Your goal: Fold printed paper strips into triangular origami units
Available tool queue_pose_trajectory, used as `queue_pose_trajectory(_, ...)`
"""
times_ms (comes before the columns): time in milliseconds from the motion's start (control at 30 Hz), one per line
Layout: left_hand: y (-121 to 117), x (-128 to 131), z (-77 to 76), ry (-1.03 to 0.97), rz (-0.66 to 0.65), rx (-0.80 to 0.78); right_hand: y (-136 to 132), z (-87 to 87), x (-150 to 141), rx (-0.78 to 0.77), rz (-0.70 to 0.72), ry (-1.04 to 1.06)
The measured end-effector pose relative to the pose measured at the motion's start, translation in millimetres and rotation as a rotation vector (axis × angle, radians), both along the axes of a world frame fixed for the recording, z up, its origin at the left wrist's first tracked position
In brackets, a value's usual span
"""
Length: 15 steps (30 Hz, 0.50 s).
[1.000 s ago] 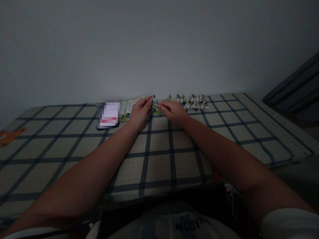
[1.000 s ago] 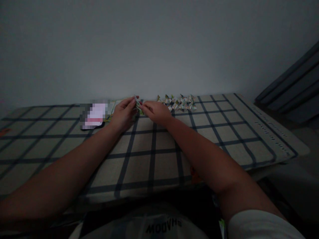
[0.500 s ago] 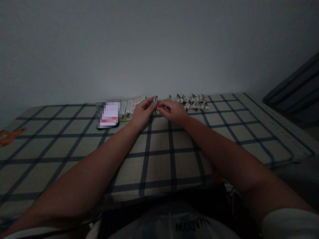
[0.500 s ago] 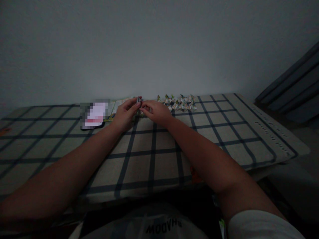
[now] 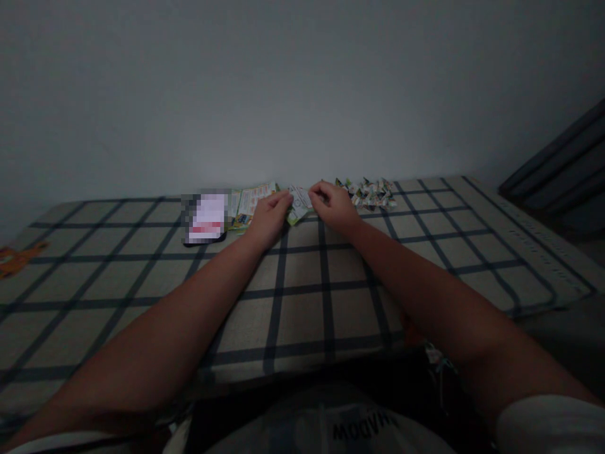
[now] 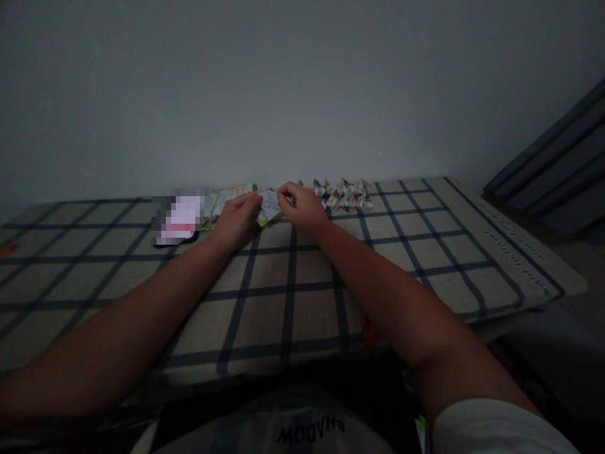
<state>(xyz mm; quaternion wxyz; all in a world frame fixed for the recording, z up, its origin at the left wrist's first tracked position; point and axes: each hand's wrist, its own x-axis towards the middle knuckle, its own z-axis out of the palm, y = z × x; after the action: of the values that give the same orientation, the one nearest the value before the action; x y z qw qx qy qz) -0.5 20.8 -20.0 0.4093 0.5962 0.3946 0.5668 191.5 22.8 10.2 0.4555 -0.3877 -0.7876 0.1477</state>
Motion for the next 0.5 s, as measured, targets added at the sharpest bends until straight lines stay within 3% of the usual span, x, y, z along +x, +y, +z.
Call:
queue_pose_trajectory(100, -2.5, 0.9, 2.2, 0.021, -0.004, 0.004, 4.3, -1.2, 0.0, -0.067, 0.011, 0.075)
queue_pose_trajectory(400, -2.2, 7.5, 7.5, -0.234, -0.112, -0.071, 12.4, -8.2, -1.8, -0.329, 0.013, 0.308)
queue_pose_trajectory(500, -0.8, 6.9, 6.8, -0.260, -0.110, -0.095, 10.9, -7.5, -1.1, -0.337, 0.002, 0.319)
